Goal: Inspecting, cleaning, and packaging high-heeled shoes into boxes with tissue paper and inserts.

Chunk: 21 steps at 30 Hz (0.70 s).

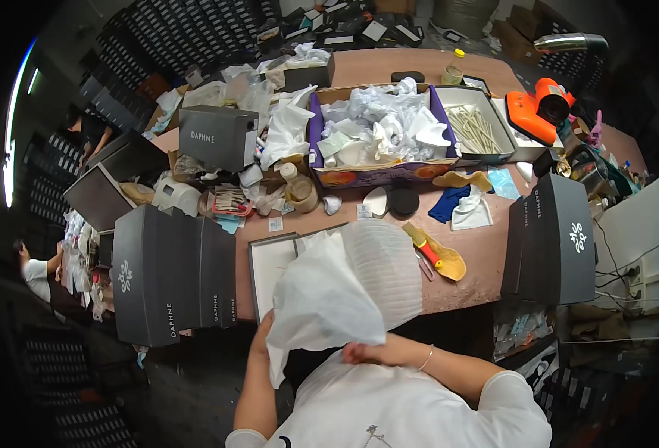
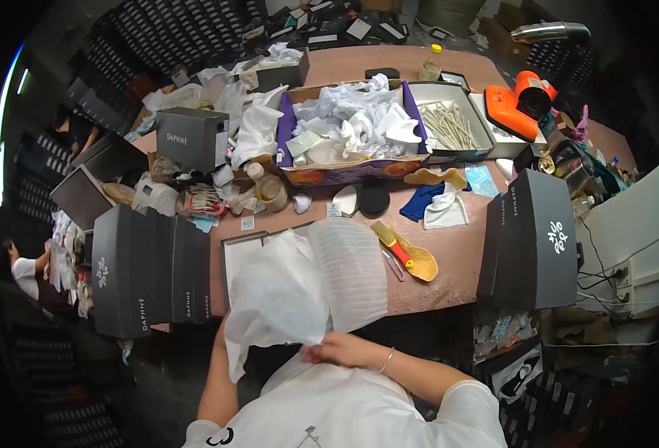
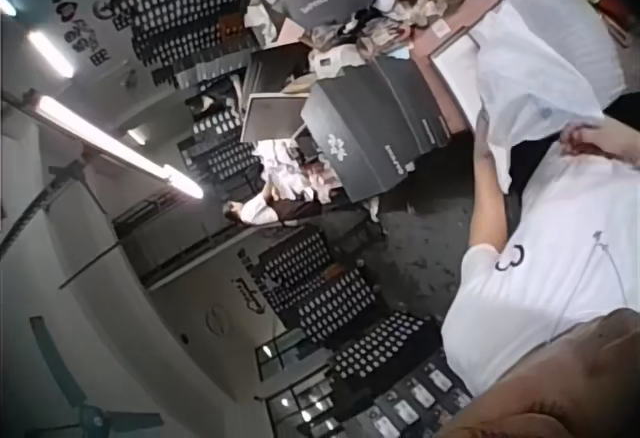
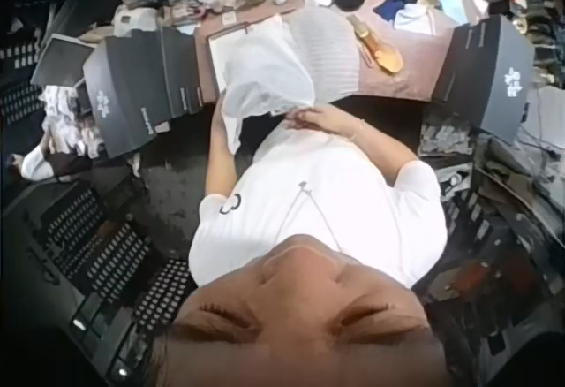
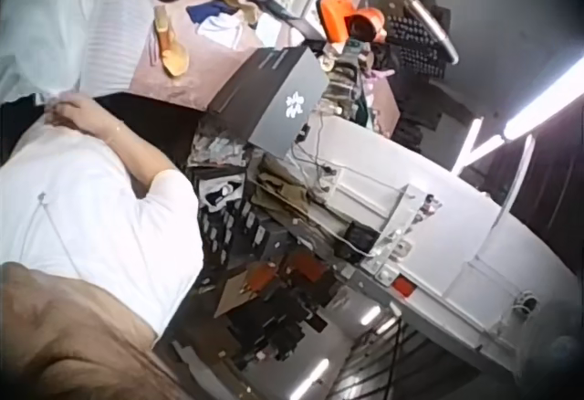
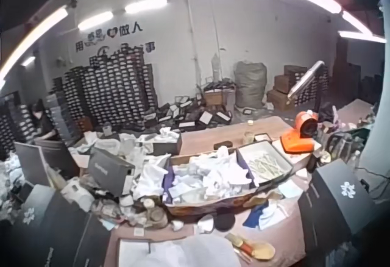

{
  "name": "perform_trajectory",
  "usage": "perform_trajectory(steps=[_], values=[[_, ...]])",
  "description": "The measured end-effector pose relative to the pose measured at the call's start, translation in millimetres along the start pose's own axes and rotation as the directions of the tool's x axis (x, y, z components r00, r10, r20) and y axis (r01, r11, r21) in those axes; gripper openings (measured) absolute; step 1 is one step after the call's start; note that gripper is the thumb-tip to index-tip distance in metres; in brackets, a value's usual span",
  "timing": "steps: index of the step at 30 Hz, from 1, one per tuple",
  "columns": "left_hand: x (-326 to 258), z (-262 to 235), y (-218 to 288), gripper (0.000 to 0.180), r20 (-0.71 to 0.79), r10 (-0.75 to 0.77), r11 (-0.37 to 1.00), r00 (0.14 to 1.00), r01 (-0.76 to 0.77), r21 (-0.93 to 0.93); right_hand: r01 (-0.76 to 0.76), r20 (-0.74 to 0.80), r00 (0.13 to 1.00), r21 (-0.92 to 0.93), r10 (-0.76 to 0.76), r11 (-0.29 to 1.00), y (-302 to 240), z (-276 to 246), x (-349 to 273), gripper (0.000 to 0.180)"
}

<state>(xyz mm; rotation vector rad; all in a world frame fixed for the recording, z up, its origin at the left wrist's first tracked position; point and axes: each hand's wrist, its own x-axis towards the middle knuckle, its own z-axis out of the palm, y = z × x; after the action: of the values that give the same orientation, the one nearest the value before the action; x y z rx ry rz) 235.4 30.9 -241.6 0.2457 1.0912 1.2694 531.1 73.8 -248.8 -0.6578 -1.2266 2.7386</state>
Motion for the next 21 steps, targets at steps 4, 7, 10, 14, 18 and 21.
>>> perform_trajectory(steps=[4,7,10,14,18,21], values=[[5,-2,60,0.051,0.158,-0.045,0.896,0.986,-0.031,0.444,0.160,-0.074,0.987,0.281,-0.145,0.946,-40,-22,-13,0.074],[42,30,55,0.060,0.023,0.149,0.892,0.989,-0.144,0.428,0.137,-0.171,0.967,-0.278,-0.189,0.951,-52,10,1,0.080],[115,42,-16,0.063,-0.149,0.384,0.864,0.911,-0.298,0.407,0.160,-0.327,0.902,-0.349,-0.281,0.923,-13,-6,45,0.082],[147,46,-90,0.057,-0.112,0.252,0.808,0.961,-0.145,0.572,0.117,-0.614,0.751,-0.238,-0.243,0.964,15,-48,96,0.080],[113,51,-99,0.059,-0.069,0.176,0.819,0.982,-0.107,0.564,0.101,-0.551,0.706,-0.544,-0.445,0.833,29,-53,113,0.078],[100,60,-86,0.059,-0.157,0.176,0.940,0.972,-0.119,0.319,0.044,-0.523,0.655,-0.695,-0.546,0.718,29,-50,122,0.069]])
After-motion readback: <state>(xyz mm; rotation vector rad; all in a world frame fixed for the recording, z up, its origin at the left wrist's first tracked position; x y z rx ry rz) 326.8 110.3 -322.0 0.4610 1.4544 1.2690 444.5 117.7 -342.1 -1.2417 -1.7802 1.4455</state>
